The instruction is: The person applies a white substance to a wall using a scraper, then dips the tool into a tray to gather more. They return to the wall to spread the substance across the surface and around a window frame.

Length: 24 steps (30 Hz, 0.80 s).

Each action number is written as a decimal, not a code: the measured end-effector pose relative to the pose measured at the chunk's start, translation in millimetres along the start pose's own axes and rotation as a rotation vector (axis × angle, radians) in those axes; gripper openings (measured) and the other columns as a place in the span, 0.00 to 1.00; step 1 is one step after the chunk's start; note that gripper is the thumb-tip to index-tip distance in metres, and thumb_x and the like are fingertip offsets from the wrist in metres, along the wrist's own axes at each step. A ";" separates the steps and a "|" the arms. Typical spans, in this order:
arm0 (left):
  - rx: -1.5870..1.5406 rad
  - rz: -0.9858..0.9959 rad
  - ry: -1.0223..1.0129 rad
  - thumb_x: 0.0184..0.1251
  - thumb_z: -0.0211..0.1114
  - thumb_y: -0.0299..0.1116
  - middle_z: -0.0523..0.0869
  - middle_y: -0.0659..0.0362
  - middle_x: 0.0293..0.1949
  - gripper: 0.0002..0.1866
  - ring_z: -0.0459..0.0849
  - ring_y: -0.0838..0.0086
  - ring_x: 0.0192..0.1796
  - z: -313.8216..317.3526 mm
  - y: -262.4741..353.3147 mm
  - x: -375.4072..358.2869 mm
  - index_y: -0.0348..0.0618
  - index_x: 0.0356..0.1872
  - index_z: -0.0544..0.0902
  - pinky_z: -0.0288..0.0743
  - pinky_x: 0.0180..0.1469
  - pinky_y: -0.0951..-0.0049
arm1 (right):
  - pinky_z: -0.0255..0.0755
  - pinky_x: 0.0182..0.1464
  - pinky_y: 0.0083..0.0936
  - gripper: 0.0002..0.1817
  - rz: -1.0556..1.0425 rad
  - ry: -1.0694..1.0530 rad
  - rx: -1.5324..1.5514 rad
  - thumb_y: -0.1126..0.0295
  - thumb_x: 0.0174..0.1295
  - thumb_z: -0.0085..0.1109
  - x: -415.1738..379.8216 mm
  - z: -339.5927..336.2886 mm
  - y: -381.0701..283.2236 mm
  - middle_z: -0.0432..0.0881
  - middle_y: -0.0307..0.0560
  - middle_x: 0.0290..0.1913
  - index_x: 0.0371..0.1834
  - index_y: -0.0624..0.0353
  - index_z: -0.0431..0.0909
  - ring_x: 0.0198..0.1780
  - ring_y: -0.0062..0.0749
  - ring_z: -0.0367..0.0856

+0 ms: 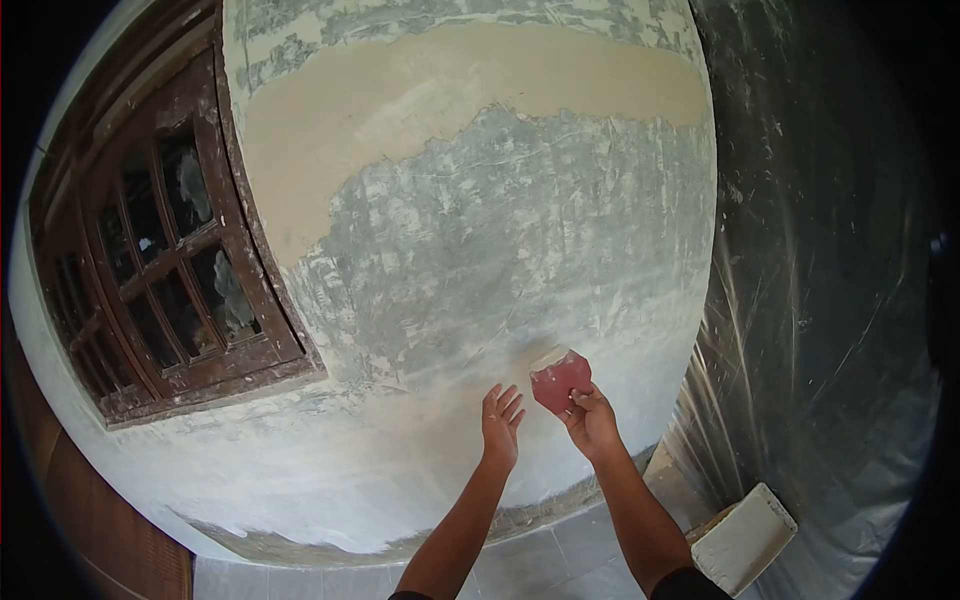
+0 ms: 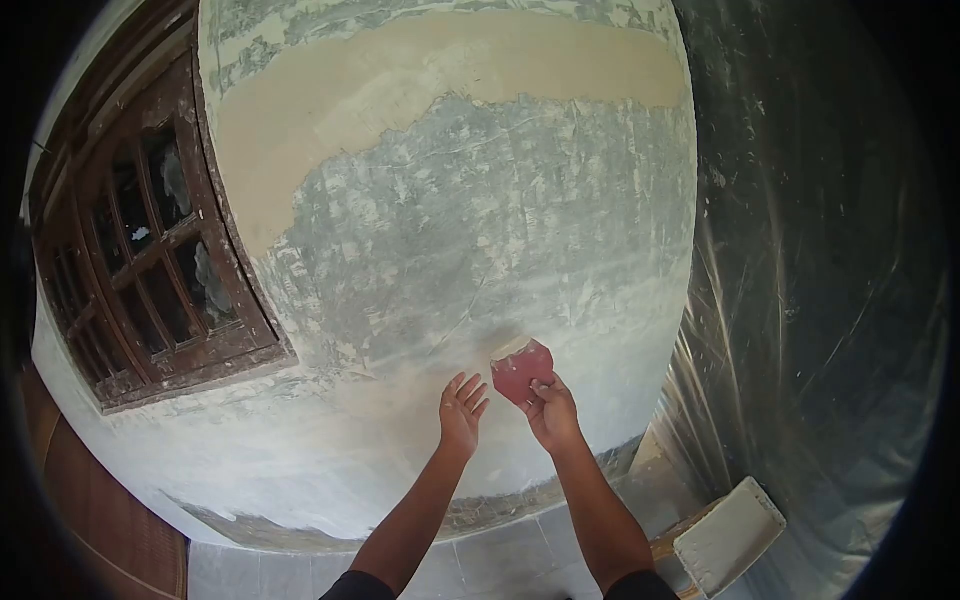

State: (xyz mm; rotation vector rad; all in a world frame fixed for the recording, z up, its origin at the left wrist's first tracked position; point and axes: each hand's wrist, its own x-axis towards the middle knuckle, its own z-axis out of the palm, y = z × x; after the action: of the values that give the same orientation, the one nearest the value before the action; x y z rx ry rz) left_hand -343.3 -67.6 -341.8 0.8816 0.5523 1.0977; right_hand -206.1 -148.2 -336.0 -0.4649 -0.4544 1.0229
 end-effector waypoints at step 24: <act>1.255 1.678 0.433 0.58 0.60 0.24 0.76 0.44 0.58 0.25 0.73 0.49 0.63 -24.0 295.1 47.6 0.35 0.60 0.73 0.68 0.63 0.52 | 0.73 0.61 0.24 0.19 -0.671 -0.574 -0.798 0.80 0.74 0.46 74.4 265.3 -6.4 0.82 0.51 0.57 0.67 0.66 0.71 0.58 0.32 0.82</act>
State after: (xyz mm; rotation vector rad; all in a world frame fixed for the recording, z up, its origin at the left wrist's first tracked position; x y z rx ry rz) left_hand -498.2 38.7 -108.2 2.4363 0.8635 2.5532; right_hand -317.2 -44.5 -106.1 -0.6534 -1.4491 0.2613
